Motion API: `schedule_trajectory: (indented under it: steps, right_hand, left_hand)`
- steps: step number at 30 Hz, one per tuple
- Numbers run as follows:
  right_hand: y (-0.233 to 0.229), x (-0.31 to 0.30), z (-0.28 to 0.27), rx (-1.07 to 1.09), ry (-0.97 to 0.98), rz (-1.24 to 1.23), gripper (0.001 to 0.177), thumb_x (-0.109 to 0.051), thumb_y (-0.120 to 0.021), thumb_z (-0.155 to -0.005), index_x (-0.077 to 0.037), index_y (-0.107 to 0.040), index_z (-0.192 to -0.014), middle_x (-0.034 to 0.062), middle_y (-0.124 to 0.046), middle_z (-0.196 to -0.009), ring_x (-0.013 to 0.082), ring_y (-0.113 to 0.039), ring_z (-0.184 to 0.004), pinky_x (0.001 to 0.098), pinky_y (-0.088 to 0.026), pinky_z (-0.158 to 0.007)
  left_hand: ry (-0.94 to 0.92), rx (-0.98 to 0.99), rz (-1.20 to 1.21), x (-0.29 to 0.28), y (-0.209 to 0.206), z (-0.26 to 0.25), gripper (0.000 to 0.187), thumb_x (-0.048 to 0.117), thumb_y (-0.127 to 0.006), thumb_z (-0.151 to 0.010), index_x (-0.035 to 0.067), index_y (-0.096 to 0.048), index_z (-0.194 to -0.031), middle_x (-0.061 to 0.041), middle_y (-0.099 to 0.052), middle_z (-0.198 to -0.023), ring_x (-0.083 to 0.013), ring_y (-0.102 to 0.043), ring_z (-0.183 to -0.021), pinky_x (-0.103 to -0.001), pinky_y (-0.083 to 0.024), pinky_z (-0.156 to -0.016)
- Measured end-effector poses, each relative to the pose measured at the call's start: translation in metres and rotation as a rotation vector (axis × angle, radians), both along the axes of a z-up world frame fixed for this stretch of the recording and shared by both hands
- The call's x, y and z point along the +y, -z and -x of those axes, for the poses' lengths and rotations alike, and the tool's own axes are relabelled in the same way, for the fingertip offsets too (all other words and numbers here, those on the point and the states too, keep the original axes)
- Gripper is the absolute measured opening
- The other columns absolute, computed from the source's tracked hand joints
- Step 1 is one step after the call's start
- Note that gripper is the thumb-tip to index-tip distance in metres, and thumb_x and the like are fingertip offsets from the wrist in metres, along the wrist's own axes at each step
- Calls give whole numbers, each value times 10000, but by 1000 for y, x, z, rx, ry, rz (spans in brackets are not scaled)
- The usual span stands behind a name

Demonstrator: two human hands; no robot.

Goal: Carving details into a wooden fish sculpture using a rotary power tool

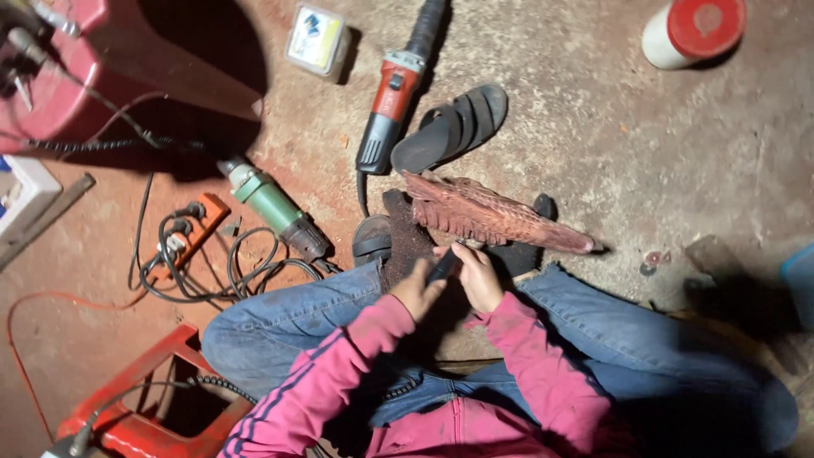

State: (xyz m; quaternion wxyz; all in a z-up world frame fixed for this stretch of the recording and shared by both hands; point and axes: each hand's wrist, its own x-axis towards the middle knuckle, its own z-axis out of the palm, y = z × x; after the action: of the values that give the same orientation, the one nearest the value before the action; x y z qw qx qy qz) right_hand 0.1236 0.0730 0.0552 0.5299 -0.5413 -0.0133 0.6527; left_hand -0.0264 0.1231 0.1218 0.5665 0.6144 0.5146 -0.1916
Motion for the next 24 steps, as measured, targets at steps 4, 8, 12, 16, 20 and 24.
schedule_trajectory:
  steps: [4, 8, 12, 16, 20, 24]
  right_hand:
    - [10, 8, 13, 49, 149, 16, 226, -204, -687, -990, -25, -708, -1126, 77, -701, -1095, 204, -668, -1023, 373, -541, -961]
    - [2, 17, 10, 127, 232, -56, 257, -210, -702, -982, -25, -683, -1160, 79, -672, -1127, 224, -656, -1035, 459, -527, -1002]
    - [31, 8, 14, 159, 244, -57, 272, -213, -708, -982, -23, -670, -1174, 73, -665, -1157, 222, -639, -1059, 506, -505, -1016]
    - [41, 7, 15, 171, 241, -51, 287, -215, -708, -984, -15, -664, -1185, 81, -661, -1169, 234, -635, -1073, 522, -507, -1008]
    - [51, 5, 15, 188, 256, -39, 294, -218, -719, -974, -34, -667, -1197, 69, -661, -1151, 235, -639, -1059, 524, -503, -1012]
    - [56, 3, 15, 180, 247, -31, 291, -224, -721, -975, -44, -667, -1197, 54, -658, -1154, 229, -641, -1061, 518, -512, -1001]
  left_hand:
    - [71, -127, -35, 34, -7, 8, 630, 424, -522, -991, 391, -202, -1532, -313, -616, -1301, -520, -580, -1199, -549, -461, -1082]
    - [186, -48, -43, 49, 11, 9, 627, 480, -522, -961, 545, -263, -1528, -176, -592, -1415, -437, -563, -1268, -486, -438, -1128]
    - [169, -55, -62, 53, 20, 10, 616, 483, -584, -932, 525, -359, -1503, -151, -595, -1421, -437, -555, -1280, -498, -430, -1139]
    - [193, -50, -57, 59, 22, 10, 617, 500, -586, -926, 522, -360, -1500, -97, -580, -1449, -415, -550, -1290, -501, -435, -1129]
    - [251, 22, -29, 64, 17, 6, 633, 521, -552, -935, 558, -299, -1514, -150, -583, -1437, -422, -555, -1286, -490, -431, -1136]
    - [249, 34, -33, 64, 7, 3, 628, 531, -551, -932, 567, -302, -1507, -129, -582, -1443, -406, -560, -1282, -490, -444, -1116]
